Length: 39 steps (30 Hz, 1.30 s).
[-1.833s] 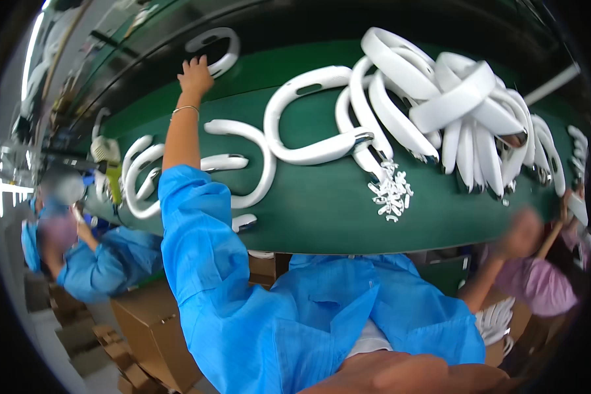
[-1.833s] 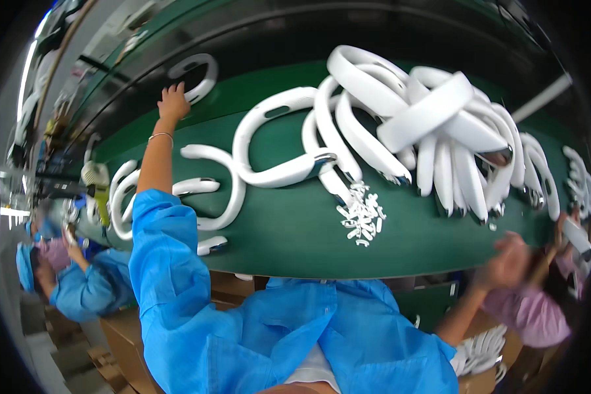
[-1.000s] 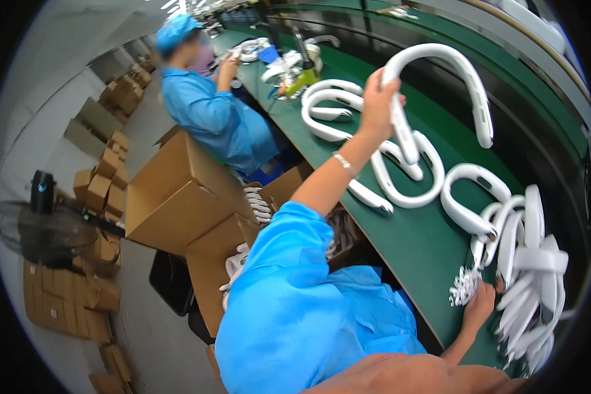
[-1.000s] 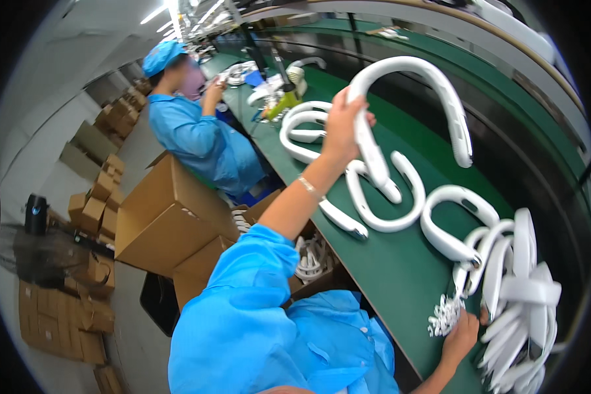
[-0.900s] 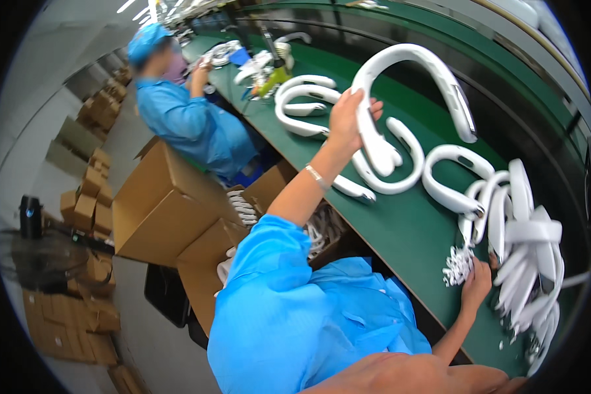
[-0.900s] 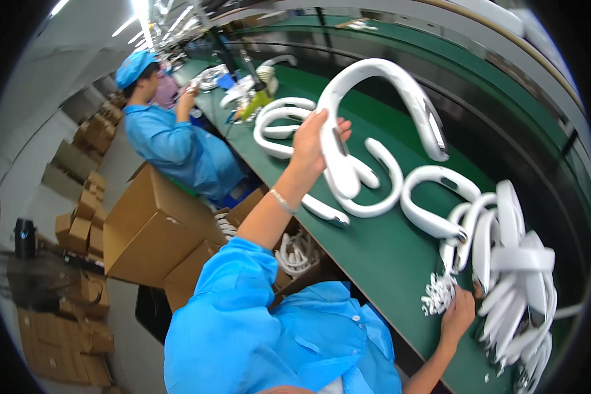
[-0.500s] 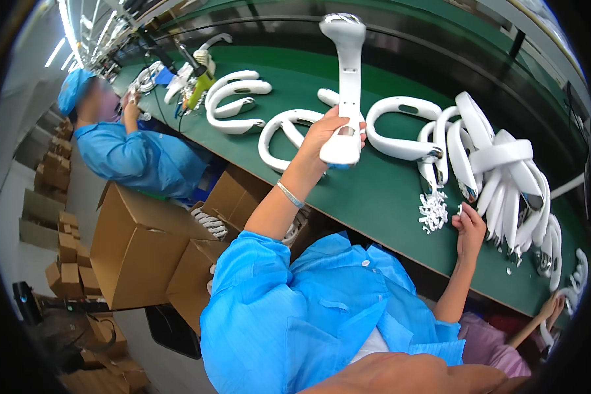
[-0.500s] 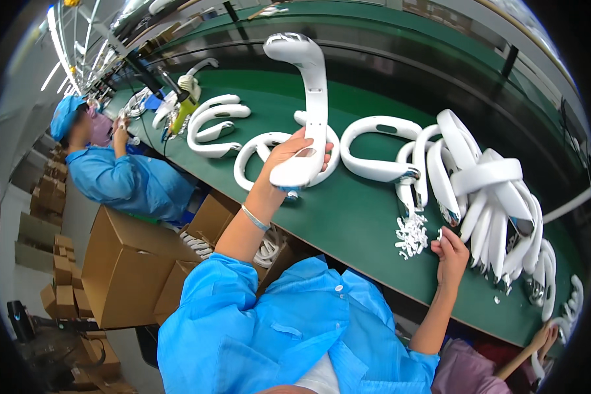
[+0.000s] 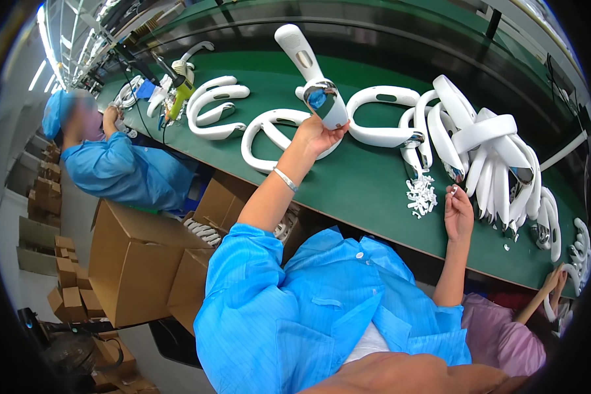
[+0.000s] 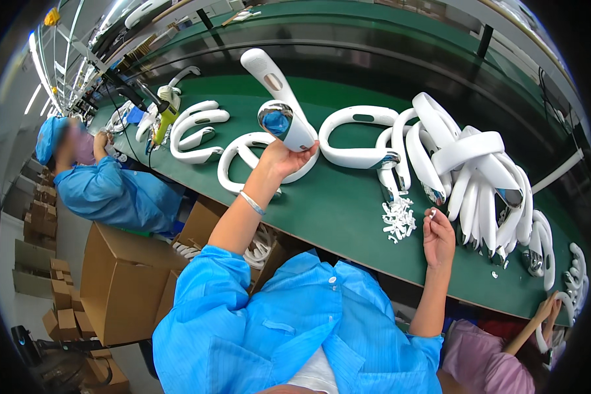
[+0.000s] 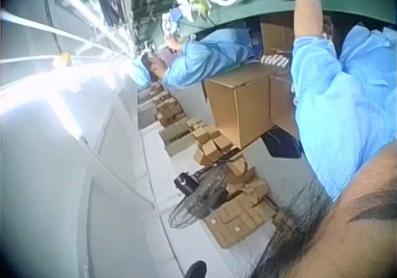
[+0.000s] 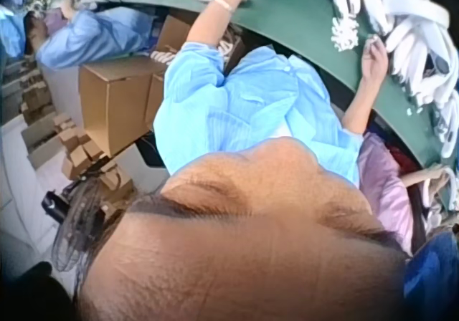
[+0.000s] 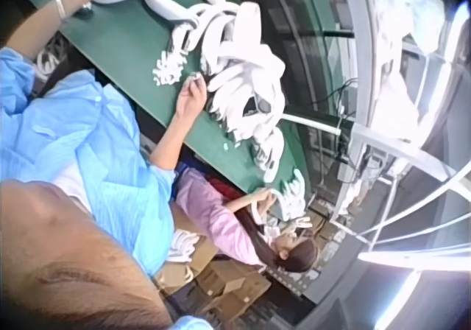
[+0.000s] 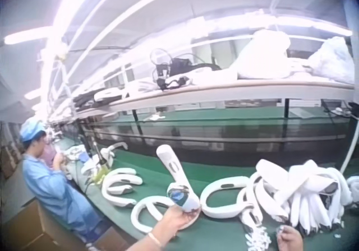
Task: Assembling components of white plastic neck massagers on a factory production line.
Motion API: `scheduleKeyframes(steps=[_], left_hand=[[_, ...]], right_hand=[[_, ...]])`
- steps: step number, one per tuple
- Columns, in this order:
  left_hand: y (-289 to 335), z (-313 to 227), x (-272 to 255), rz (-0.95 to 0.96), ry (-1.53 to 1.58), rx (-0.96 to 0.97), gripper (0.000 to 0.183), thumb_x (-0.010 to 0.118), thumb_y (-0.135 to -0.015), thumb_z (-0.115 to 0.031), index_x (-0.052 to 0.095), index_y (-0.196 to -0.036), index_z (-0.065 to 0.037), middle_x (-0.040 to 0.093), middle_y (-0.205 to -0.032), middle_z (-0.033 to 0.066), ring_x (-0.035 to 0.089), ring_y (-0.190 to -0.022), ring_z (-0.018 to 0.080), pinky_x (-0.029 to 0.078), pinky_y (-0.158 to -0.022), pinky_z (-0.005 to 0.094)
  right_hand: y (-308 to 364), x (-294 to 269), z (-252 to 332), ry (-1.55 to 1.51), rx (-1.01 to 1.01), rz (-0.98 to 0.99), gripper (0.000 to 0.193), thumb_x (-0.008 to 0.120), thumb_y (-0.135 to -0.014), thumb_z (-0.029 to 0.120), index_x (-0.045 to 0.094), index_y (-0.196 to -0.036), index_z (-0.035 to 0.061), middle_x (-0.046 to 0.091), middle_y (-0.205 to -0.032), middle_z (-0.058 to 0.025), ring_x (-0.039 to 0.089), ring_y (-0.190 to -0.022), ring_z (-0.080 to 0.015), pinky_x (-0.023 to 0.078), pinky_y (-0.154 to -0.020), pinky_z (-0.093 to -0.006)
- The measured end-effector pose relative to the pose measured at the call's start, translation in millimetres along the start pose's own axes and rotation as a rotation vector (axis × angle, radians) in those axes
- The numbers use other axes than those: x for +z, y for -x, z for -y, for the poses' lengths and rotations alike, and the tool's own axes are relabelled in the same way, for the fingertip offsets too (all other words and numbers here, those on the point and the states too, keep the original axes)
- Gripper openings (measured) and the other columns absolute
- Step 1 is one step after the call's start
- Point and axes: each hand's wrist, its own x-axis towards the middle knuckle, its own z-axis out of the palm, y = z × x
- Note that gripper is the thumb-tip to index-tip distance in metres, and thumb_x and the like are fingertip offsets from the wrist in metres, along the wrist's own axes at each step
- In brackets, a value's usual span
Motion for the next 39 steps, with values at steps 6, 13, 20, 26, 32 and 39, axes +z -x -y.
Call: scheduleKeyframes(steps=[6,13,20,26,32,39], left_hand=[[28,24,9,-0.084,-0.273,0.322,0.023,0.067,-0.082,-0.018,0.053,-0.095,-0.003,0.061,-0.085,0.0073,0.060,-0.064,0.0119,0.048,-0.051,0.0232],[44,109,26,-0.059,-0.312,0.547,0.027,0.068,-0.082,-0.014,0.049,-0.096,-0.002,0.058,-0.082,0.0044,0.057,-0.067,0.0097,0.047,-0.053,0.0220],[29,180,-27,0.341,-1.046,0.697,0.025,0.052,-0.086,-0.016,0.057,-0.107,-0.002,0.063,-0.095,0.0105,0.061,-0.078,0.0186,0.052,-0.067,0.0319],[84,68,7,0.545,-0.271,-0.426,0.049,0.034,-0.097,-0.034,0.043,-0.126,0.005,0.062,-0.102,0.0245,0.068,-0.072,0.0253,0.058,-0.048,0.0284],[91,65,9,0.412,-0.888,-0.477,0.038,0.052,-0.087,-0.008,0.041,-0.121,0.005,0.060,-0.104,0.0158,0.066,-0.077,0.0189,0.057,-0.060,0.0321],[87,90,1,0.284,-0.455,-0.070,0.032,0.043,-0.095,-0.014,0.039,-0.125,-0.003,0.057,-0.110,0.0163,0.065,-0.086,0.0254,0.058,-0.069,0.0404]], right_hand=[[1,6,-1,0.088,-0.031,-0.068,0.026,0.052,-0.088,-0.002,0.052,-0.112,-0.0108,0.060,-0.107,-0.0161,0.063,-0.090,-0.0160,0.054,-0.080,-0.0216],[-5,126,-49,-0.170,-0.192,0.000,0.019,0.052,-0.091,0.014,0.053,-0.107,0.0039,0.057,-0.117,-0.0219,0.050,-0.116,-0.0353,0.036,-0.103,-0.0478],[-1,135,-21,-0.185,-0.403,0.269,0.019,0.038,-0.098,0.020,0.046,-0.087,0.0067,0.046,-0.061,-0.0013,0.045,-0.055,-0.0119,0.035,-0.060,-0.0295],[15,161,24,0.089,-0.444,0.359,0.014,0.036,-0.096,0.013,0.044,-0.096,0.0021,0.048,-0.058,-0.0063,0.045,-0.050,-0.0155,0.035,-0.054,-0.0274],[7,174,19,0.286,-0.357,0.330,0.012,0.039,-0.096,0.007,0.047,-0.099,-0.0015,0.054,-0.065,-0.0105,0.053,-0.055,-0.0145,0.045,-0.055,-0.0272],[-11,165,-9,0.405,-0.639,-0.136,0.011,0.054,-0.090,0.005,0.059,-0.097,-0.0022,0.059,-0.080,-0.0070,0.055,-0.068,-0.0096,0.048,-0.062,-0.0248]])
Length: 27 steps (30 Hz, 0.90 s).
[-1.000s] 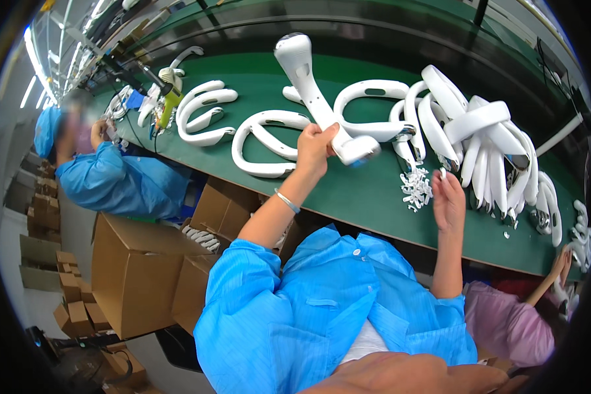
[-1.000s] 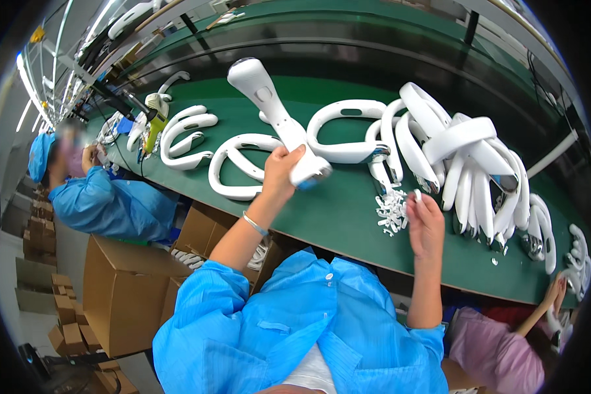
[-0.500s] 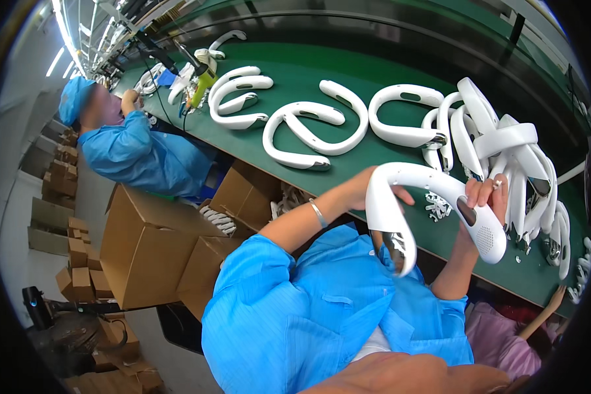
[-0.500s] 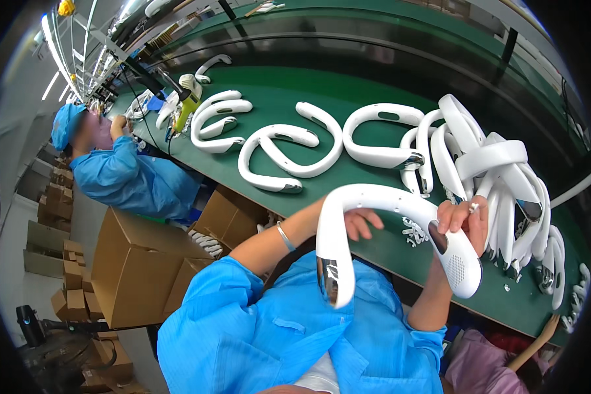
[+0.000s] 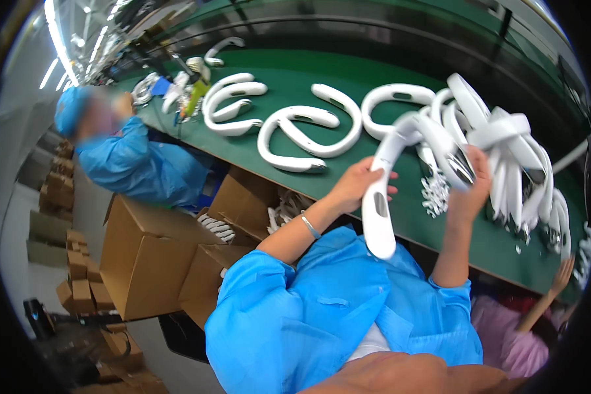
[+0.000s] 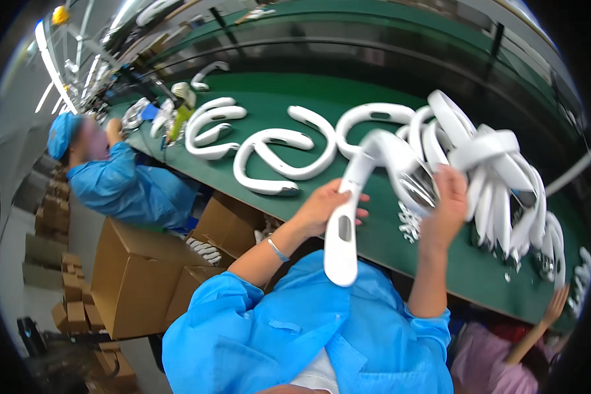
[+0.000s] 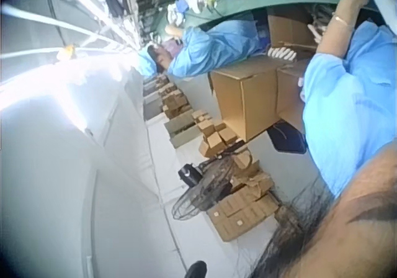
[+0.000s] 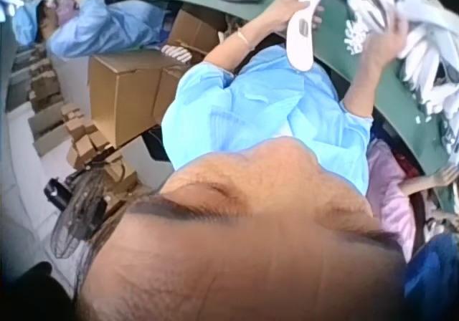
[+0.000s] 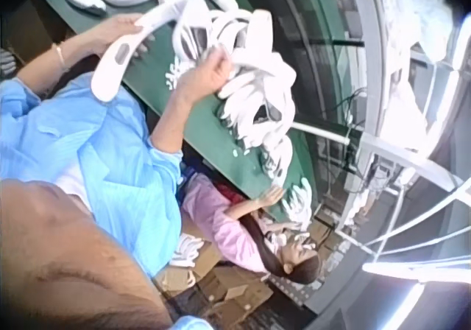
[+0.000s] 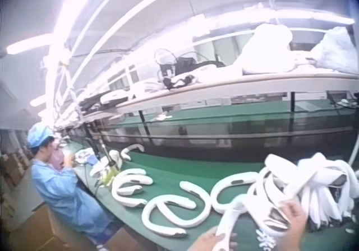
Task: Assembling components of white plastic neck massagers on a factory production line.
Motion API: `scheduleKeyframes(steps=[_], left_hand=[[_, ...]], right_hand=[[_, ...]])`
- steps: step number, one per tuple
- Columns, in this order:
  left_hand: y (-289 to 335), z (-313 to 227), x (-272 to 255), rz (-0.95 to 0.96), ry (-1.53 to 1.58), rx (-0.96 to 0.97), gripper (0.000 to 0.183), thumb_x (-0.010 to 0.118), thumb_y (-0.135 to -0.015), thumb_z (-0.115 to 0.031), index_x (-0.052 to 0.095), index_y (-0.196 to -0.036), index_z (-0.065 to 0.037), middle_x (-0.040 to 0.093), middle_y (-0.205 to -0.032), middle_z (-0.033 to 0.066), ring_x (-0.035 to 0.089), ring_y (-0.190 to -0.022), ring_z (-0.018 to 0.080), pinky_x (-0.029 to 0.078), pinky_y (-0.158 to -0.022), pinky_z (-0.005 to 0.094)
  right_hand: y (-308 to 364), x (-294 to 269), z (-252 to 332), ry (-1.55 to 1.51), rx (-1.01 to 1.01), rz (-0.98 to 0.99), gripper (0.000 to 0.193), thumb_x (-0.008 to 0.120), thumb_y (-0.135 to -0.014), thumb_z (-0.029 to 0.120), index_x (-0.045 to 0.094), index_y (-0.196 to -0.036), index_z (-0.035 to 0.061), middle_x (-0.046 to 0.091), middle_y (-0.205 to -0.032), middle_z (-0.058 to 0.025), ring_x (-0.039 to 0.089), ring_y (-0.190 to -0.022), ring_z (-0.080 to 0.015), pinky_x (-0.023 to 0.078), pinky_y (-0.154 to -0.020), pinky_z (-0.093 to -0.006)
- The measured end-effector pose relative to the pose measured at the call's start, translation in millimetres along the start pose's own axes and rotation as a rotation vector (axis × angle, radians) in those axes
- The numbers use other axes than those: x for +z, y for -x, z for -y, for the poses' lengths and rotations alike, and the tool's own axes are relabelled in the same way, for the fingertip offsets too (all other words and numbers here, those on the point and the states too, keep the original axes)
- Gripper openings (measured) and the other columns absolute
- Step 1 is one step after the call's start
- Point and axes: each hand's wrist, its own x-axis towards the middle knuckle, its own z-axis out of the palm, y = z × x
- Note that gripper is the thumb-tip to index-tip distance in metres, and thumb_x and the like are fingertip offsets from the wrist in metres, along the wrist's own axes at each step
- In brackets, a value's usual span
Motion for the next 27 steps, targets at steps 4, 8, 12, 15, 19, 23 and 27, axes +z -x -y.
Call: scheduleKeyframes(steps=[4,8,12,15,19,23,27], left_hand=[[0,6,9,-0.006,0.104,-0.001,0.029,0.039,-0.098,-0.020,0.035,-0.125,-0.008,0.056,-0.097,0.0139,0.064,-0.078,0.0244,0.058,-0.064,0.0364],[6,12,27,0.035,0.035,0.069,0.028,0.037,-0.096,-0.013,0.033,-0.122,-0.004,0.054,-0.093,0.0117,0.061,-0.076,0.0186,0.057,-0.063,0.0345],[8,22,36,0.016,-0.005,0.138,0.032,0.038,-0.094,-0.008,0.031,-0.125,-0.004,0.052,-0.100,0.0109,0.059,-0.077,0.0153,0.055,-0.063,0.0301],[11,23,42,-0.001,0.026,0.226,0.039,0.040,-0.093,-0.006,0.027,-0.130,-0.006,0.050,-0.104,0.0100,0.058,-0.079,0.0138,0.053,-0.064,0.0285],[9,24,41,-0.004,0.015,0.308,0.043,0.042,-0.094,-0.008,0.025,-0.133,-0.008,0.050,-0.104,0.0089,0.056,-0.079,0.0123,0.051,-0.064,0.0265],[6,29,38,0.036,-0.013,0.321,0.042,0.043,-0.095,-0.010,0.025,-0.133,-0.007,0.050,-0.104,0.0085,0.056,-0.080,0.0113,0.050,-0.065,0.0252],[9,27,38,0.044,-0.079,0.370,0.039,0.040,-0.095,-0.009,0.025,-0.131,-0.007,0.051,-0.104,0.0103,0.059,-0.078,0.0150,0.054,-0.063,0.0295]], right_hand=[[50,20,-14,0.105,0.369,0.412,0.009,0.055,-0.086,0.002,0.061,-0.092,-0.0020,0.061,-0.073,-0.0063,0.056,-0.058,-0.0087,0.046,-0.053,-0.0207],[60,12,-41,0.272,0.428,0.511,0.011,0.056,-0.086,0.004,0.061,-0.095,-0.0008,0.061,-0.077,-0.0071,0.057,-0.059,-0.0091,0.047,-0.054,-0.0214],[61,-1,-61,0.452,0.141,0.602,0.013,0.055,-0.089,0.013,0.060,-0.099,0.0052,0.057,-0.078,0.0003,0.051,-0.063,-0.0017,0.039,-0.044,-0.0148],[63,16,-31,0.437,0.308,0.519,0.013,0.055,-0.089,0.012,0.061,-0.099,0.0058,0.057,-0.075,0.0020,0.050,-0.061,-0.0012,0.041,-0.048,-0.0150],[67,15,-36,0.414,0.315,0.417,0.012,0.056,-0.089,0.011,0.061,-0.099,0.0054,0.057,-0.076,0.0011,0.050,-0.061,-0.0023,0.042,-0.050,-0.0157],[71,20,-27,0.443,0.220,0.358,0.012,0.057,-0.087,0.008,0.062,-0.097,0.0035,0.059,-0.079,-0.0013,0.053,-0.064,-0.0057,0.044,-0.052,-0.0175],[64,40,15,0.568,0.068,0.492,0.014,0.062,-0.082,0.003,0.063,-0.096,0.0005,0.062,-0.083,-0.0067,0.059,-0.070,-0.0141,0.049,-0.058,-0.0240]])
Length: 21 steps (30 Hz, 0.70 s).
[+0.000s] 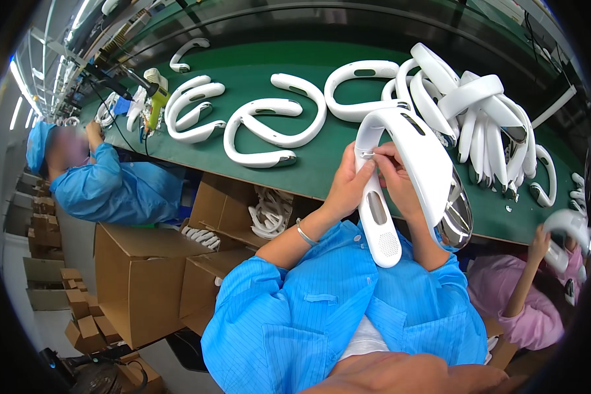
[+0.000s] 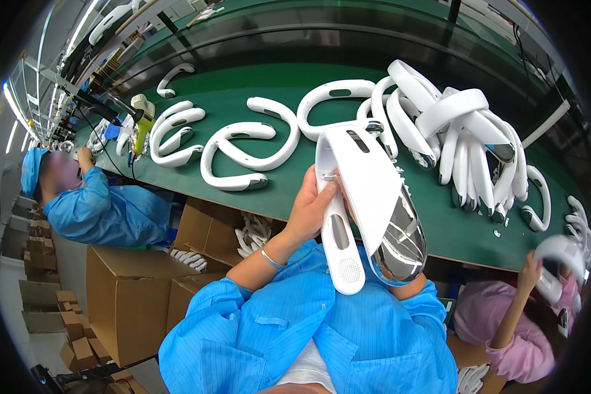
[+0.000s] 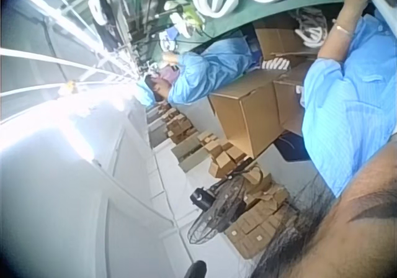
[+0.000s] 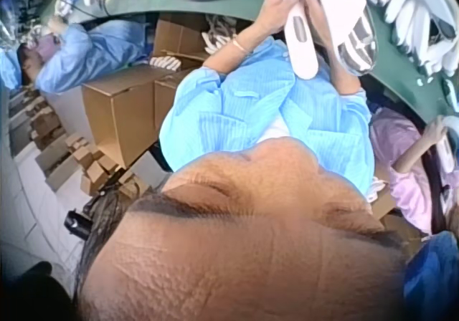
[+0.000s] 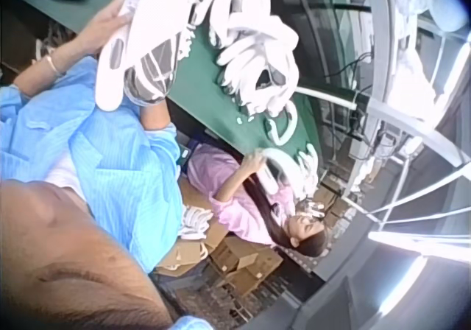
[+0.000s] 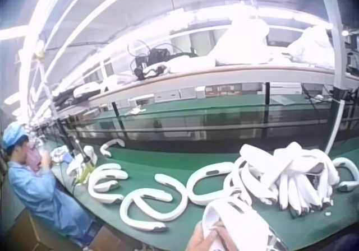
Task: Assembling components of white plastic neck massagers on a factory production line.
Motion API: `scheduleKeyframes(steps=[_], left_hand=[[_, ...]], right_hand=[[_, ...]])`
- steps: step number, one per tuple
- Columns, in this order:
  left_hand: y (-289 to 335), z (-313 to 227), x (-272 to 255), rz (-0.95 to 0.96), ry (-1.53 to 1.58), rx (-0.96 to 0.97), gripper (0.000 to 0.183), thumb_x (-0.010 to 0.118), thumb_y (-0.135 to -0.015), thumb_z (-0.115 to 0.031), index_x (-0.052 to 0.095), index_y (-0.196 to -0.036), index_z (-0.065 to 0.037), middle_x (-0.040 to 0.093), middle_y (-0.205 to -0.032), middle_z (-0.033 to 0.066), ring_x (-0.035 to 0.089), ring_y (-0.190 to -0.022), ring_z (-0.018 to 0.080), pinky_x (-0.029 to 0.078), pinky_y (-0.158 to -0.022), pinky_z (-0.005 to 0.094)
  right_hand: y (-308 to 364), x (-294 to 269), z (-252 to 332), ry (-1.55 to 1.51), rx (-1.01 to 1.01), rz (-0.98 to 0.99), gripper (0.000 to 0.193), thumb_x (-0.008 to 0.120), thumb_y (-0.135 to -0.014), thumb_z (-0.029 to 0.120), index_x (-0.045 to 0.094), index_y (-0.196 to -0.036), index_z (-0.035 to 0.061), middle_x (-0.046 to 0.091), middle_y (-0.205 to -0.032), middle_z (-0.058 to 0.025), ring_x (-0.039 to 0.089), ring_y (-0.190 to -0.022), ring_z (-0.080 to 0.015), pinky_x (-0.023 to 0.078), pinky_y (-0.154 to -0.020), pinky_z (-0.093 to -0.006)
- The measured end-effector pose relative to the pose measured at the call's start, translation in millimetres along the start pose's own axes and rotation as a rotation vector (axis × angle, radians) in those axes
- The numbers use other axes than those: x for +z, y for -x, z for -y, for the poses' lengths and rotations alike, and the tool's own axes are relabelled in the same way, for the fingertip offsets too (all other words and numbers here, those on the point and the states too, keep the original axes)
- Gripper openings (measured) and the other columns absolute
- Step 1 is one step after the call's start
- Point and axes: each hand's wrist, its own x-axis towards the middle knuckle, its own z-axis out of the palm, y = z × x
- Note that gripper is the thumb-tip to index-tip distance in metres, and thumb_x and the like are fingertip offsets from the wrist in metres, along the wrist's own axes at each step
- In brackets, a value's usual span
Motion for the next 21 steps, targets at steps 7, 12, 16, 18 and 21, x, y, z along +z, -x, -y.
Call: scheduleKeyframes(steps=[7,12,16,18,21], left_hand=[[3,-4,3,-0.053,0.046,-0.006,0.043,0.041,-0.094,-0.007,0.027,-0.134,-0.005,0.048,-0.115,0.0090,0.050,-0.102,0.0120,0.045,-0.084,0.0257],[5,1,0,-0.067,0.034,-0.012,0.043,0.040,-0.094,-0.006,0.026,-0.134,-0.005,0.048,-0.113,0.0085,0.051,-0.099,0.0120,0.046,-0.081,0.0260],[5,-1,3,-0.066,0.055,-0.037,0.043,0.040,-0.094,-0.006,0.025,-0.135,-0.006,0.049,-0.108,0.0080,0.054,-0.088,0.0114,0.048,-0.073,0.0252],[6,-4,5,-0.061,0.082,-0.071,0.044,0.040,-0.094,-0.006,0.025,-0.135,-0.006,0.049,-0.106,0.0078,0.054,-0.085,0.0111,0.048,-0.070,0.0250],[7,-5,10,-0.068,0.088,-0.066,0.043,0.040,-0.094,-0.007,0.025,-0.134,-0.006,0.049,-0.103,0.0078,0.054,-0.083,0.0111,0.048,-0.067,0.0246]], right_hand=[[-6,-5,-1,0.358,-0.535,-0.021,0.026,0.063,-0.073,-0.005,0.062,-0.099,0.0012,0.061,-0.083,-0.0132,0.060,-0.071,-0.0252,0.049,-0.067,-0.0332],[-2,-11,-20,0.445,-0.500,0.065,0.034,0.061,-0.073,-0.008,0.060,-0.106,0.0019,0.061,-0.084,-0.0141,0.061,-0.072,-0.0279,0.049,-0.061,-0.0324],[4,-7,-26,0.157,-0.182,0.034,0.022,0.058,-0.080,-0.006,0.059,-0.101,0.0001,0.063,-0.086,-0.0104,0.062,-0.072,-0.0182,0.050,-0.063,-0.0272],[4,-6,-21,-0.242,0.195,0.050,0.007,0.057,-0.086,0.000,0.060,-0.092,-0.0002,0.062,-0.084,-0.0044,0.059,-0.074,-0.0079,0.049,-0.063,-0.0221],[5,-2,-35,-0.275,0.183,0.076,0.009,0.058,-0.085,0.001,0.060,-0.093,0.0005,0.061,-0.080,-0.0036,0.056,-0.069,-0.0067,0.045,-0.059,-0.0194]])
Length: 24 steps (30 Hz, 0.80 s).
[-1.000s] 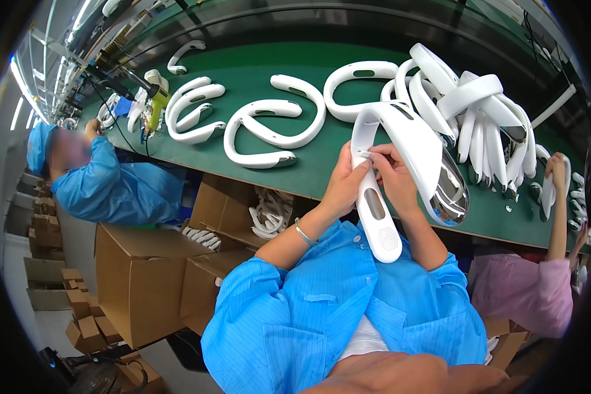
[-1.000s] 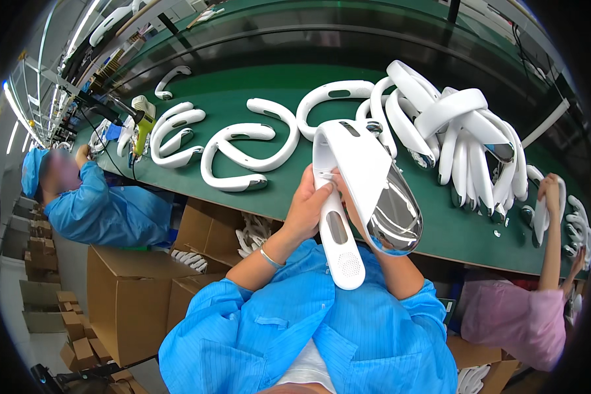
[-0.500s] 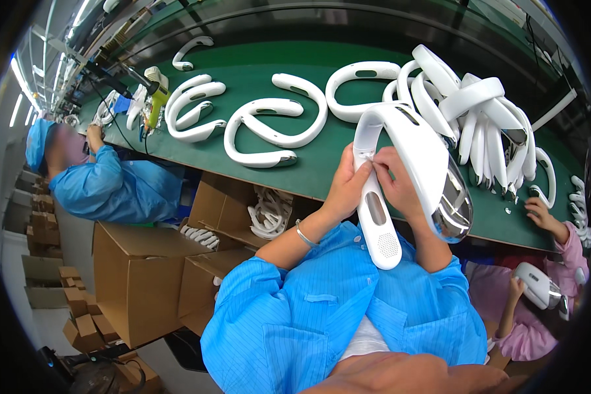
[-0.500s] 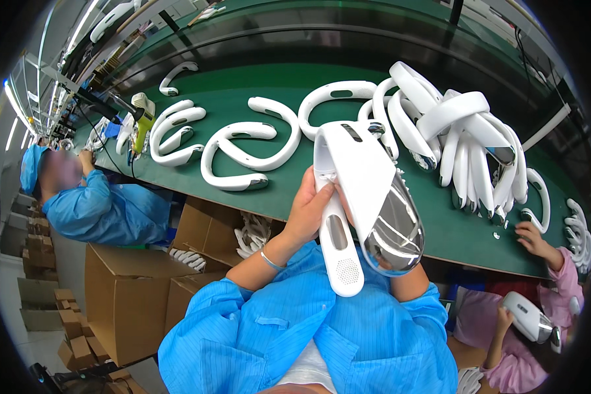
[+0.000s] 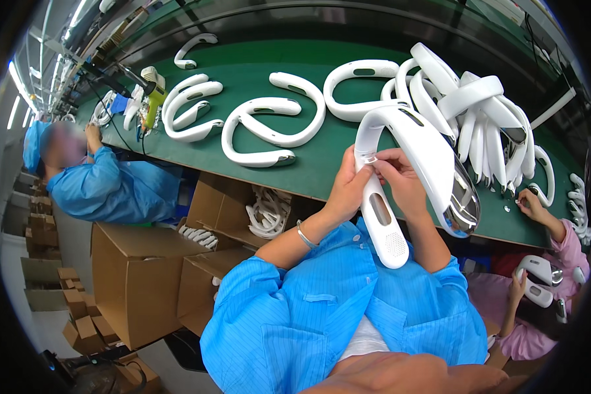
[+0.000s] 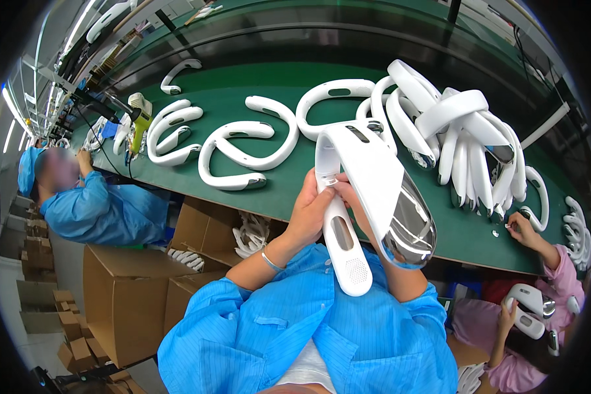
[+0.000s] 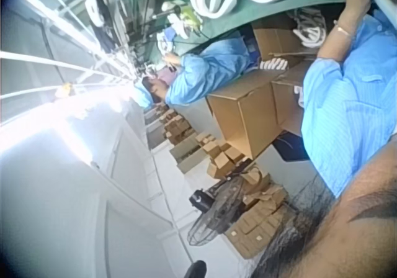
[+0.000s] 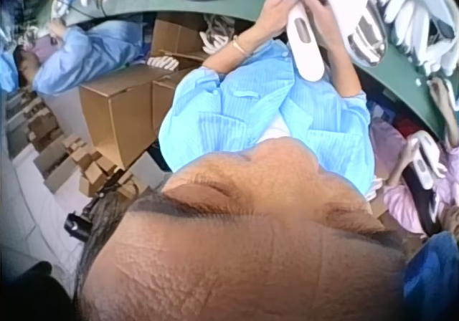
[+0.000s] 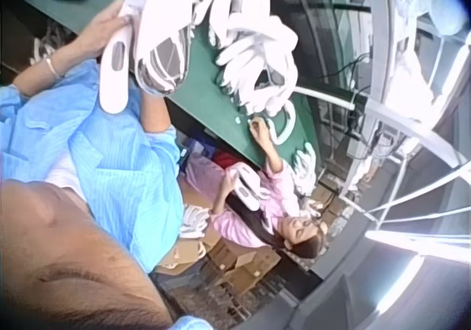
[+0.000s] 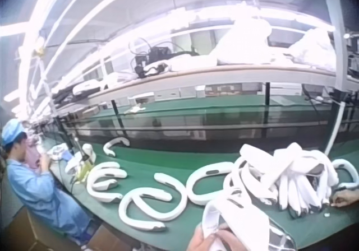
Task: Assembling components of white plastic neck massagers on a factory production line.
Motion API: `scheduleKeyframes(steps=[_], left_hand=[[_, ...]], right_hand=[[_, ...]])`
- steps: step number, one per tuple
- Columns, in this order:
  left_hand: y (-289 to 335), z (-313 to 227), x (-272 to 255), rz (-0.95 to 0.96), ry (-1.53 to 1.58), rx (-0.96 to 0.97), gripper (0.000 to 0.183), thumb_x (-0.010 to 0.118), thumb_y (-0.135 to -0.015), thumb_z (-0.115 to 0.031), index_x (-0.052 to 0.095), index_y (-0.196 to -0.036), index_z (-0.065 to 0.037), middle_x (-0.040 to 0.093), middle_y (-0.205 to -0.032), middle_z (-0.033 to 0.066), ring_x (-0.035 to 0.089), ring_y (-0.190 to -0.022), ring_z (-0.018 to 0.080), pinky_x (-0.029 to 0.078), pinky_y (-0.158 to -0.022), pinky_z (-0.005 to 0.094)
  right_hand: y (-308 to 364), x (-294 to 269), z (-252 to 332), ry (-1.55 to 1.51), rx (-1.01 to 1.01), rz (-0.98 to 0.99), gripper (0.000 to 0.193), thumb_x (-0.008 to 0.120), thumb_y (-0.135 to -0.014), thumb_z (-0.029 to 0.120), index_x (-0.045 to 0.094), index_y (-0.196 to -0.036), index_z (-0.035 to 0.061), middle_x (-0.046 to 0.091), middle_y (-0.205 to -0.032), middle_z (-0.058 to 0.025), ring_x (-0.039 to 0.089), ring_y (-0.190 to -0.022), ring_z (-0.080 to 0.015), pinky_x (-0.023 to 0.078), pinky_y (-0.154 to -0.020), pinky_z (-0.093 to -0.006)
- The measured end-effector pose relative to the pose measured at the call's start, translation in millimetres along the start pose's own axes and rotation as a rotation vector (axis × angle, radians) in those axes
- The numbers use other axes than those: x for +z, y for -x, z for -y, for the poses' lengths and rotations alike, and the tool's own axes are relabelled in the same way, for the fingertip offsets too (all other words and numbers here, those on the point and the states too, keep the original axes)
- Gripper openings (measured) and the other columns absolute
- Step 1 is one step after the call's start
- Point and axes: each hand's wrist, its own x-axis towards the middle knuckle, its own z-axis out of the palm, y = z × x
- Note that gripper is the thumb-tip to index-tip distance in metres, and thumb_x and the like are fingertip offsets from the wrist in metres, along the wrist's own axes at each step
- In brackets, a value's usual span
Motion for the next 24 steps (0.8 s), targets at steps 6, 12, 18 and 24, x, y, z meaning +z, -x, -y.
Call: scheduleKeyframes(steps=[6,12,18,24], left_hand=[[2,4,0,-0.002,-0.023,0.064,0.040,0.040,-0.095,-0.011,0.027,-0.133,-0.005,0.050,-0.102,0.0073,0.054,-0.082,0.0109,0.048,-0.065,0.0237],[4,12,-1,-0.025,-0.079,0.112,0.039,0.041,-0.097,-0.019,0.030,-0.131,-0.005,0.051,-0.102,0.0060,0.054,-0.081,0.0098,0.047,-0.066,0.0230],[5,20,-11,-0.051,-0.202,0.254,0.035,0.042,-0.097,-0.019,0.037,-0.127,-0.001,0.055,-0.105,0.0074,0.055,-0.084,0.0083,0.047,-0.069,0.0222],[-1,22,-14,-0.025,-0.350,0.337,0.031,0.044,-0.096,-0.015,0.043,-0.122,0.001,0.060,-0.097,0.0083,0.058,-0.078,0.0096,0.048,-0.066,0.0240]], right_hand=[[1,6,0,0.027,-0.038,-0.078,0.011,0.061,-0.084,0.003,0.061,-0.094,0.0016,0.059,-0.077,-0.0021,0.053,-0.065,-0.0053,0.041,-0.054,-0.0181],[4,4,-7,0.109,-0.045,-0.109,0.014,0.062,-0.082,0.002,0.060,-0.096,0.0000,0.060,-0.080,-0.0046,0.054,-0.067,-0.0078,0.043,-0.056,-0.0200],[0,8,-12,0.115,-0.132,-0.076,0.018,0.061,-0.081,0.001,0.060,-0.100,-0.0011,0.061,-0.082,-0.0061,0.056,-0.070,-0.0110,0.046,-0.058,-0.0232],[-5,6,-19,-0.113,0.014,-0.099,0.021,0.060,-0.082,0.001,0.059,-0.103,-0.0013,0.061,-0.083,-0.0064,0.057,-0.073,-0.0131,0.047,-0.060,-0.0255]])
